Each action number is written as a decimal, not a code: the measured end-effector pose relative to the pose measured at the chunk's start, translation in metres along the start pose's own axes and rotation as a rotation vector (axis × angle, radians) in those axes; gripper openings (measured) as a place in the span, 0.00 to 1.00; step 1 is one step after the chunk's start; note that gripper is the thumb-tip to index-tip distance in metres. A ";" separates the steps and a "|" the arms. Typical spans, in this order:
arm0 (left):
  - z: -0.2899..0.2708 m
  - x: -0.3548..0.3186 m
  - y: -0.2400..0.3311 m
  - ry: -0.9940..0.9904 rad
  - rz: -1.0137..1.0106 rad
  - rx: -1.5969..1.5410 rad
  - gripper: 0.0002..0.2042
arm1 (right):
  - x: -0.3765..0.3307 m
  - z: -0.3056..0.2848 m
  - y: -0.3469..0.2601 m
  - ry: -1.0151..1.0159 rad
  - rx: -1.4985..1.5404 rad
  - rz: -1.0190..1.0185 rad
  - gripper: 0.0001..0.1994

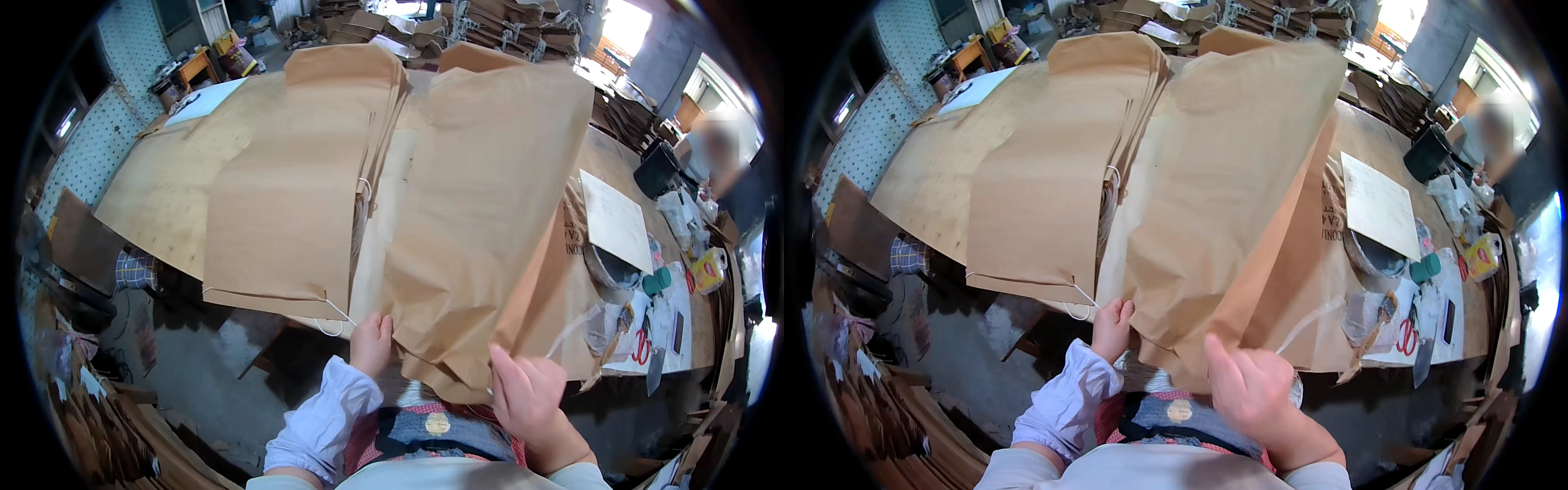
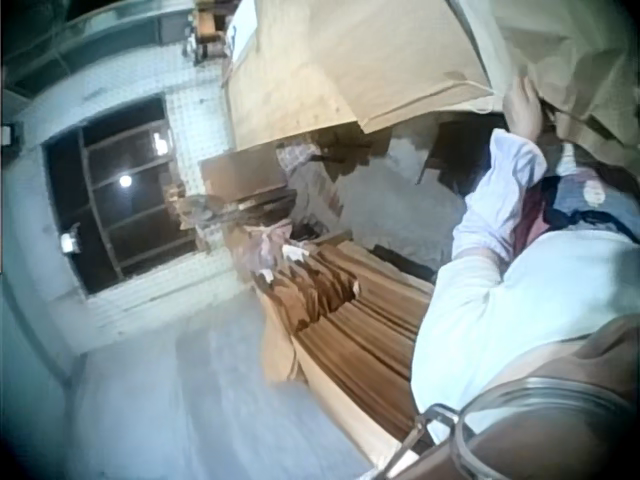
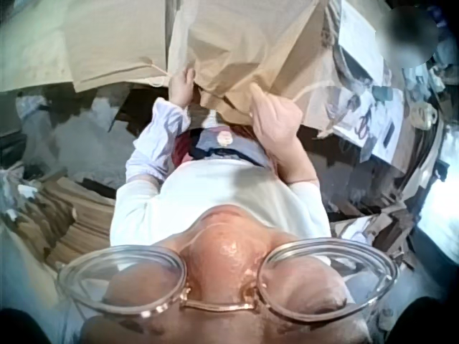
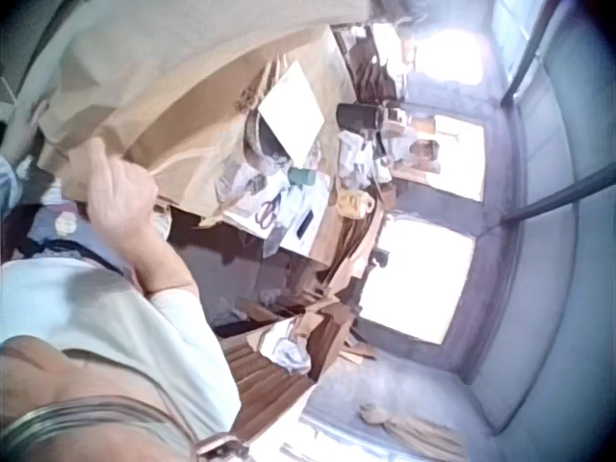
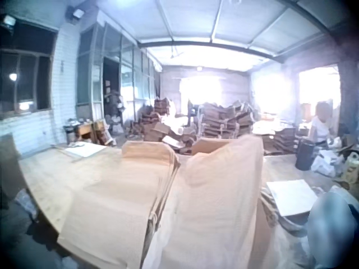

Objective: The person assembles a stack of flat cardboard pieces by applying glue to the edges with a brush and attaching white string to secure them. The person repeatedly dips the brush into a container, applies glue, and presses the string onto the cardboard.

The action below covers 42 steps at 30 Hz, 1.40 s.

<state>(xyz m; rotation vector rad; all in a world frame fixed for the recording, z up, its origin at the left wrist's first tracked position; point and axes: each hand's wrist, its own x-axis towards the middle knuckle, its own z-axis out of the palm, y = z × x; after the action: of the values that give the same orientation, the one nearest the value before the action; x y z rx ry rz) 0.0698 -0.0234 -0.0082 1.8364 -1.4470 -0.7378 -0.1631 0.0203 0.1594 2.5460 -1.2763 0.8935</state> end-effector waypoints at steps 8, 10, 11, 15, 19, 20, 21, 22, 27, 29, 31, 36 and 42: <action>-0.015 -0.005 0.002 0.092 0.100 -0.060 0.11 | -0.074 -0.009 0.047 0.398 0.250 0.750 0.07; -0.021 -0.003 0.007 0.175 0.178 -0.014 0.10 | -0.090 0.009 0.069 0.372 0.491 0.915 0.08; -0.028 -0.003 0.013 0.244 0.258 0.044 0.10 | -0.097 0.021 0.081 0.347 0.505 0.925 0.08; -0.064 0.005 0.035 0.452 0.682 0.331 0.05 | -0.106 0.075 0.104 0.148 0.432 0.966 0.09; -0.128 0.021 0.007 0.631 0.746 0.606 0.02 | -0.058 0.128 0.073 0.017 0.627 0.867 0.09; -0.143 0.027 -0.006 0.670 0.657 0.541 0.02 | -0.040 0.138 0.062 0.006 0.738 0.826 0.09; -0.161 0.034 -0.024 0.702 0.568 0.481 0.04 | -0.022 0.152 0.050 -0.007 0.854 0.787 0.09; -0.180 0.044 -0.040 0.770 0.451 0.408 0.06 | -0.009 0.176 0.043 -0.001 0.939 0.751 0.09; -0.287 0.096 -0.128 0.837 0.219 0.406 0.14 | 0.074 0.251 -0.024 -0.274 1.430 0.925 0.09; -0.306 0.116 -0.154 0.769 0.114 0.539 0.14 | 0.086 0.280 -0.041 -0.323 1.229 0.963 0.11; -0.321 0.131 -0.195 0.637 0.065 0.585 0.13 | 0.090 0.291 -0.053 -0.338 1.044 0.938 0.13; -0.279 0.130 -0.176 0.728 -0.203 0.783 0.11 | 0.088 0.230 -0.064 -0.607 1.264 0.959 0.19; -0.076 0.023 0.005 0.116 0.673 0.429 0.08 | -0.040 0.098 0.036 -0.655 1.073 0.219 0.12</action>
<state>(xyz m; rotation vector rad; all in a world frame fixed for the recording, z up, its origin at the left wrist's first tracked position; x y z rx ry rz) 0.1314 -0.0346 0.0416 1.4766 -2.0874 0.0163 -0.1659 -0.0126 0.0524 3.8362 -1.5137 1.0036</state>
